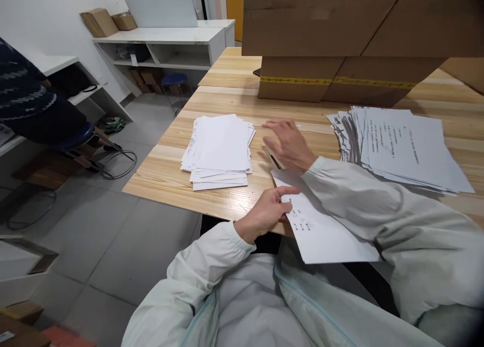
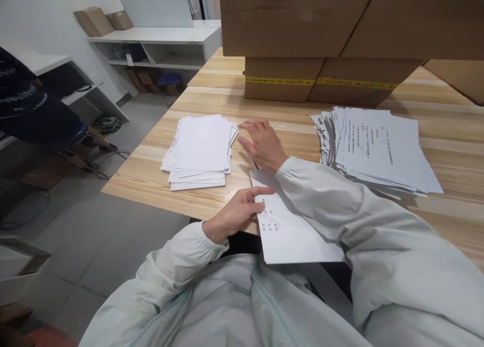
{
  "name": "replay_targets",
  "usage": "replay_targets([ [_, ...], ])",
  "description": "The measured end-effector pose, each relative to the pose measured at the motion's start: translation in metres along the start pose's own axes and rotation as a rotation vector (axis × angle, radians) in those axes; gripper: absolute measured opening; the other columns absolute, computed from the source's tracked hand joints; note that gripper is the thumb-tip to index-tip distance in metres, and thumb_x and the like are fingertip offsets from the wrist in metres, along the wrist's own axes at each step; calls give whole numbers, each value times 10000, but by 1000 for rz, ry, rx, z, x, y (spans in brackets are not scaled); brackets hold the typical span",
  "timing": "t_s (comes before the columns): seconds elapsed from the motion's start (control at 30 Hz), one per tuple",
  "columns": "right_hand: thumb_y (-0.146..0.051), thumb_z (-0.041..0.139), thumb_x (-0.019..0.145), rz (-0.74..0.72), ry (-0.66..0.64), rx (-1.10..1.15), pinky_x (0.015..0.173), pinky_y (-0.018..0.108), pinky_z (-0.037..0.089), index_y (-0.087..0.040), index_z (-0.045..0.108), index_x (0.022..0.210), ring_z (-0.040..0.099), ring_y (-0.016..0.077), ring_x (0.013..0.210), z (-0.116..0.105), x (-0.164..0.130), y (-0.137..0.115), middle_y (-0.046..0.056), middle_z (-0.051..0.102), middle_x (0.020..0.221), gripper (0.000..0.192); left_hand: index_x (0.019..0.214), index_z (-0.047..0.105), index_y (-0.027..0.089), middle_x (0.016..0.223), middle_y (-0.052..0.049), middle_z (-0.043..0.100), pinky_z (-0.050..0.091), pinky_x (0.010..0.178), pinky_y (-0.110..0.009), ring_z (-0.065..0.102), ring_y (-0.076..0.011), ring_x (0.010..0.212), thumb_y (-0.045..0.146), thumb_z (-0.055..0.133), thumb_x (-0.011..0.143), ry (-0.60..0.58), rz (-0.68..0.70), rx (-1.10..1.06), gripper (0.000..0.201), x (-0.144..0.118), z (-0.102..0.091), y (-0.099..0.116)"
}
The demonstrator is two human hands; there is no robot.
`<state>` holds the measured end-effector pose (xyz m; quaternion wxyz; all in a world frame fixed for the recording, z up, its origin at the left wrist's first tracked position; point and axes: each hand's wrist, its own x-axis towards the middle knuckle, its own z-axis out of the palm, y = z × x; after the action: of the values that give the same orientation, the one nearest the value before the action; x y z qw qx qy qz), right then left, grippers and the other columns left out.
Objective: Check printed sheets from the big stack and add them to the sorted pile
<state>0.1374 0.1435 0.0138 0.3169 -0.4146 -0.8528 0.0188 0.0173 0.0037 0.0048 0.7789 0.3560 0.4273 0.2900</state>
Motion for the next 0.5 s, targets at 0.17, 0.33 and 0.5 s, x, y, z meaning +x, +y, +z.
replay_targets([
  [0.17, -459, 509, 950, 167, 45, 67, 1027, 517, 457, -255, 620, 1227, 595, 303, 1202, -90, -72, -22, 102, 662, 1280, 361, 1268, 670, 214, 906, -29, 711, 398, 573, -215, 429, -76, 564, 180, 522, 908, 210, 442, 405, 391, -65, -23, -25],
  [0.33, -588, 574, 881, 658, -157, 640, 698, 422, 601, -356, 633, 1229, 720, 274, 864, -113, -155, -69, 72, 750, 1034, 422, 1255, 684, 301, 881, -23, 732, 479, 664, -240, 533, -117, 623, 243, 510, 957, 423, 663, 536, 350, -87, -28, -20],
  [0.5, -591, 679, 801, 998, 375, 418, 548, 383, 516, -310, 733, 912, 634, 232, 655, -114, -166, -57, 56, 720, 848, 307, 1348, 612, 277, 1255, -66, 695, 553, 820, -249, 687, -143, 901, 267, 487, 974, 169, 676, 490, 394, -69, -5, -2],
])
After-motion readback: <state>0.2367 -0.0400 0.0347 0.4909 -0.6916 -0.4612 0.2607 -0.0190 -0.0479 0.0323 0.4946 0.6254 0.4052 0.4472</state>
